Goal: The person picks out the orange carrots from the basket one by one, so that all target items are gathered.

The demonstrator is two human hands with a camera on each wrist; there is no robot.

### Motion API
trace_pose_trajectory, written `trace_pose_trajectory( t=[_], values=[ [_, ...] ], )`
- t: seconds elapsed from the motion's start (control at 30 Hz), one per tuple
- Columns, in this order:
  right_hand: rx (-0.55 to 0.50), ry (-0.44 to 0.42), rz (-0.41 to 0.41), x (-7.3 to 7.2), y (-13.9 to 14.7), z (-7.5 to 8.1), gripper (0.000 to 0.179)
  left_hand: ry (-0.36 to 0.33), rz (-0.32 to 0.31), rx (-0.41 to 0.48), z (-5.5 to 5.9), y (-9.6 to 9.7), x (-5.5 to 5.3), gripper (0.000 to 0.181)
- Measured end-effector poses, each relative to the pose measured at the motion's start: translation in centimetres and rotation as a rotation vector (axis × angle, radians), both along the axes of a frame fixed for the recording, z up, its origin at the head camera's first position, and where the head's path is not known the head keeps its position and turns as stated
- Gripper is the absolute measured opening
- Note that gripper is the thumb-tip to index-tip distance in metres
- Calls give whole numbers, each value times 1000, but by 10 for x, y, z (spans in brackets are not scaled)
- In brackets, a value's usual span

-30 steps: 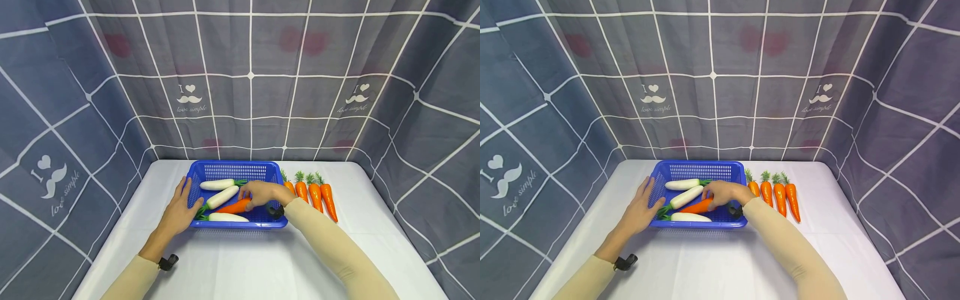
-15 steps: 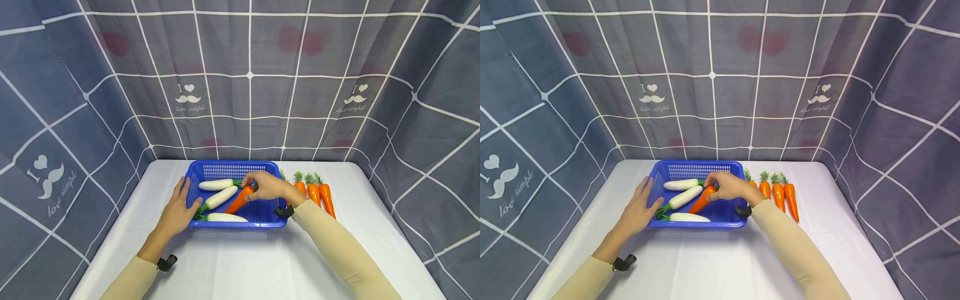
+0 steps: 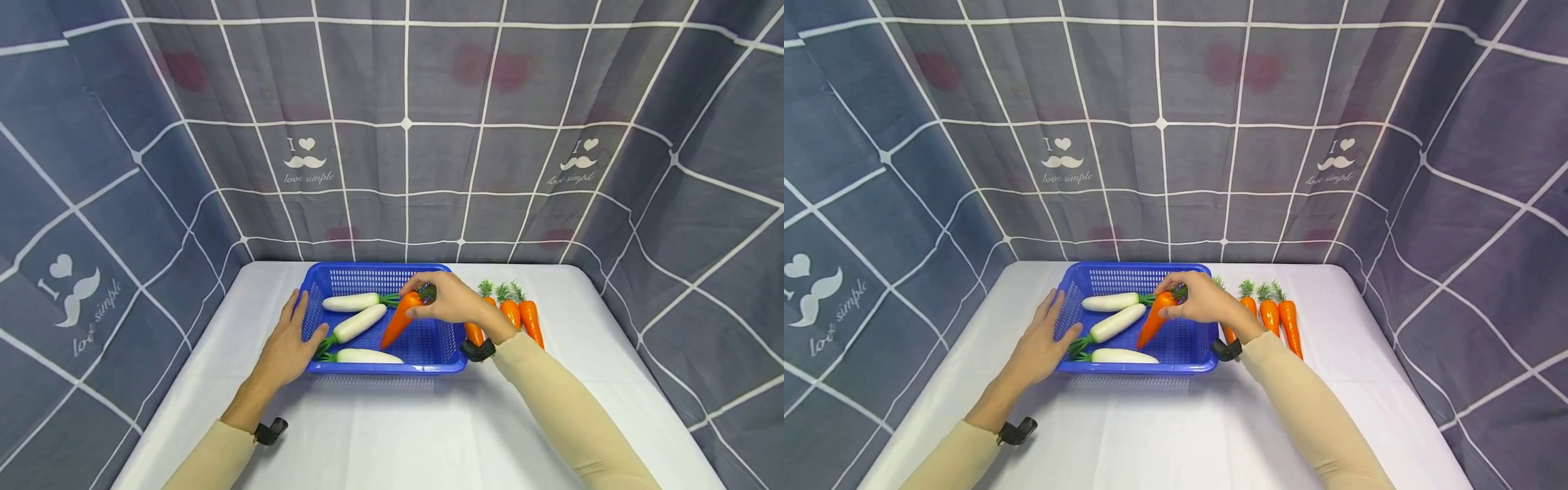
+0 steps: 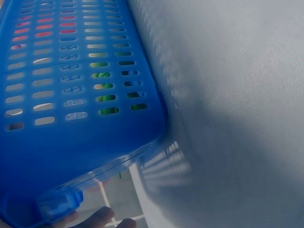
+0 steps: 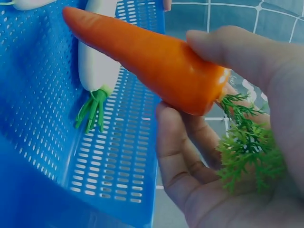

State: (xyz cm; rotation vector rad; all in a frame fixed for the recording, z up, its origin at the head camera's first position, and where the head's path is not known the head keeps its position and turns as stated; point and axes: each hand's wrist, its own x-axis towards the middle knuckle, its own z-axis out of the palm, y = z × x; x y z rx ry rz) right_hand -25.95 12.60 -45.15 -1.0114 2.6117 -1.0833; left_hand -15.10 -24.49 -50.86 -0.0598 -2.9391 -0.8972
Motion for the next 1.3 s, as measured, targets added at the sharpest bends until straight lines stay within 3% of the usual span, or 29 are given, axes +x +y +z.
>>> trace_pose_trajectory(
  t=[0.2, 0.5, 0.83, 1.07, 1.17, 1.3],
  values=[
    [-111, -52, -98, 4, 10, 4, 50, 1, 1, 1, 0, 0, 0, 93],
    [-221, -85, -233, 7, 33, 5, 47, 0, 5, 6, 1, 1, 1, 93],
    [-551, -231, -291, 6, 59, 7, 68, 11, 4, -3, 1, 2, 1, 93],
    [-633, -264, -381, 7, 79, 11, 93, 6, 5, -9, -1, 1, 1, 93],
    [-639, -247, -406, 8, 89, 11, 87, 0, 8, -9, -1, 1, 2, 93],
    [-690, -221, -404, 7, 105, 10, 58, 6, 8, -9, 0, 2, 2, 92]
  ],
)
